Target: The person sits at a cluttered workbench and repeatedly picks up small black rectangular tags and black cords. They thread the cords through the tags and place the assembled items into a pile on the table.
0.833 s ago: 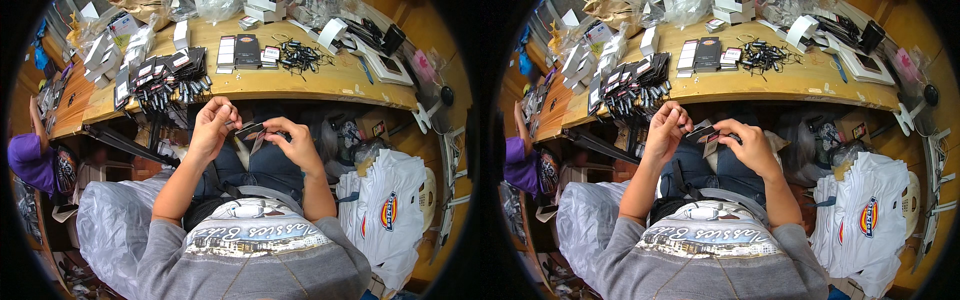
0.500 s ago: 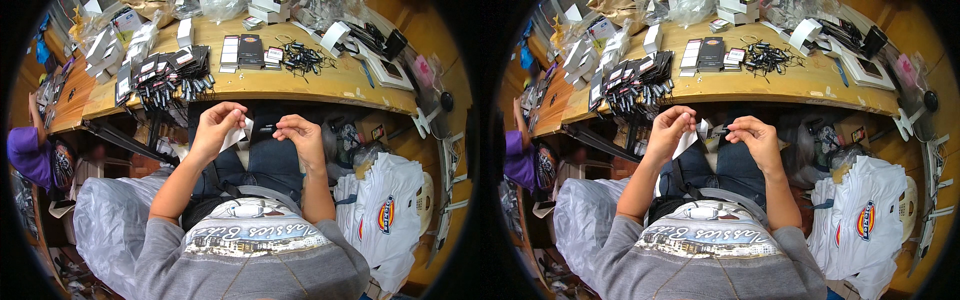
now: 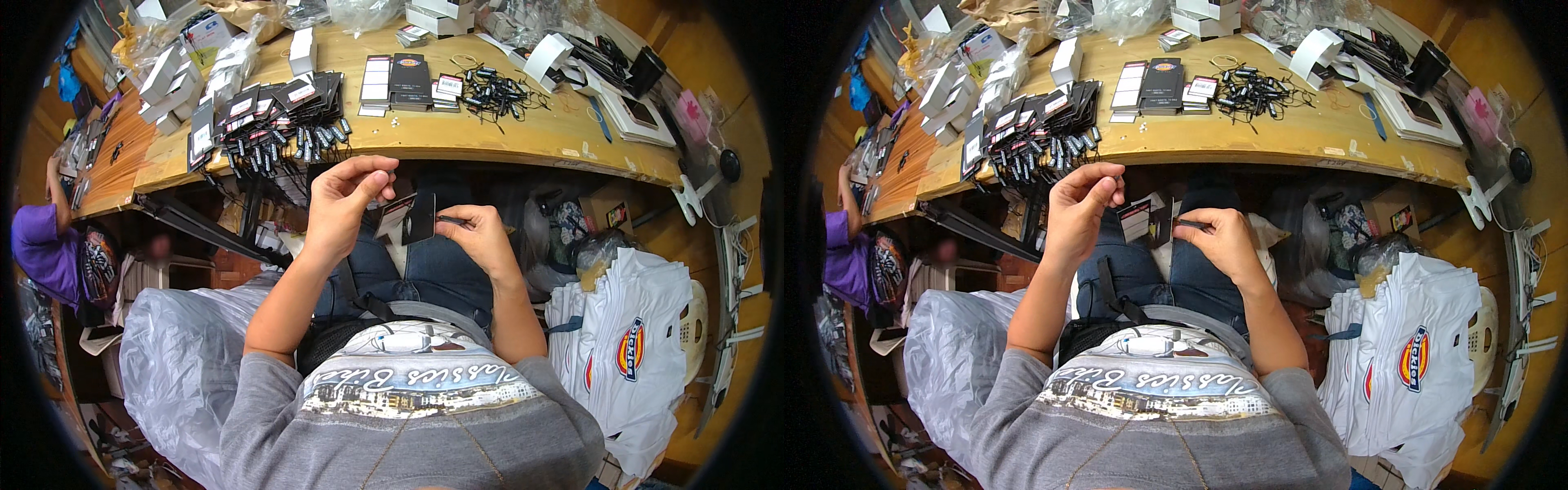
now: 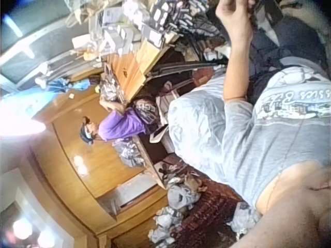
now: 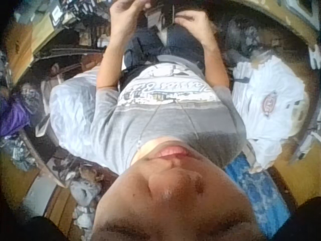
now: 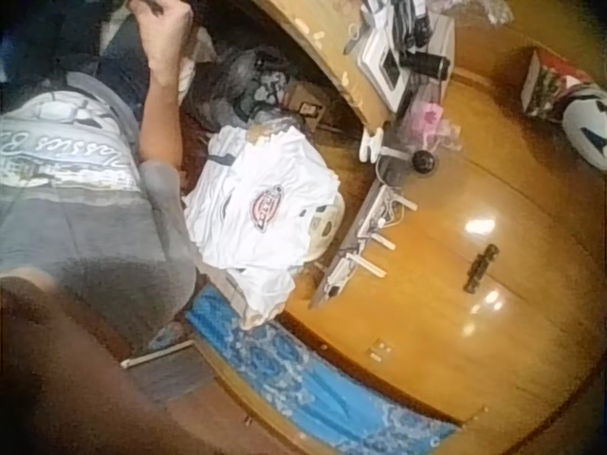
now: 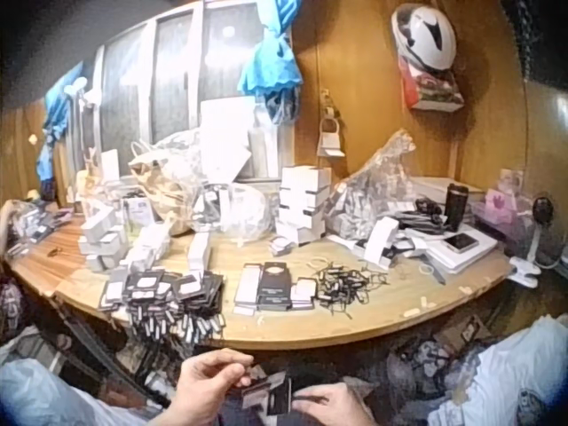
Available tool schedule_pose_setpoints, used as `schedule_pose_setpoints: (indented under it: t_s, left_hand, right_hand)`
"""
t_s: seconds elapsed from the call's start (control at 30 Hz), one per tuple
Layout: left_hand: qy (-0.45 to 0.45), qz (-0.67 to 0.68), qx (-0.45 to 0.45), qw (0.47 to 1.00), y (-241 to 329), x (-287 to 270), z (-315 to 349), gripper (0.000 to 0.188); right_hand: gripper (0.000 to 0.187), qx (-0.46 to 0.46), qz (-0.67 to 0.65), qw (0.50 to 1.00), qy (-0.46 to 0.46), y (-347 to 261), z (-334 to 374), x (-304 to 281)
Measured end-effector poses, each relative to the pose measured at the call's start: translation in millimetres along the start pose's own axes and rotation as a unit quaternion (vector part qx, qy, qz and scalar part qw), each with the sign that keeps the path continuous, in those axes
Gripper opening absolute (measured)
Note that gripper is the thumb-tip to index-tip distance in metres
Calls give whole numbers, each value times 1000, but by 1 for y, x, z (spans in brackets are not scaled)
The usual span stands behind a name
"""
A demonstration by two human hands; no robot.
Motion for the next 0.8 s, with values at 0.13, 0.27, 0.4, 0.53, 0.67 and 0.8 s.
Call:
schedule_pose_setpoints:
  t_s: [0.13,0.27,0.4,0.53,0.67,0.8]
  left_hand:
    - [30,-29,-3,999,4,-9,1,13]
    - [22,-54,-6,998,-1,-14,-2,12]
    - [-23,-86,-28,996,-10,3,1,10]
    - [-27,-85,-36,995,-15,22,6,14]
    - [-31,-96,-8,995,-12,31,8,22]
    - [-41,-110,-1,993,-12,35,8,23]
  right_hand:
    - [22,-44,-41,997,37,-19,-1,-6]
    - [20,-20,-132,991,17,-26,1,-6]
    - [21,-42,-144,989,-15,-39,-1,-2]
    - [20,-56,-165,984,34,-40,-1,-4]
    - [18,-19,-354,933,69,-30,0,2]
    - [17,-9,-429,901,61,-28,0,6]
Point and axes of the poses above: each hand's wrist, its own z-axis away from the middle knuckle, its own x-axis out of the palm, y = z × x, the point moved 8 cm from there along -z, towards the middle knuckle, and after that the axes turned 11 degrees about -x, right-handed, at the moved point
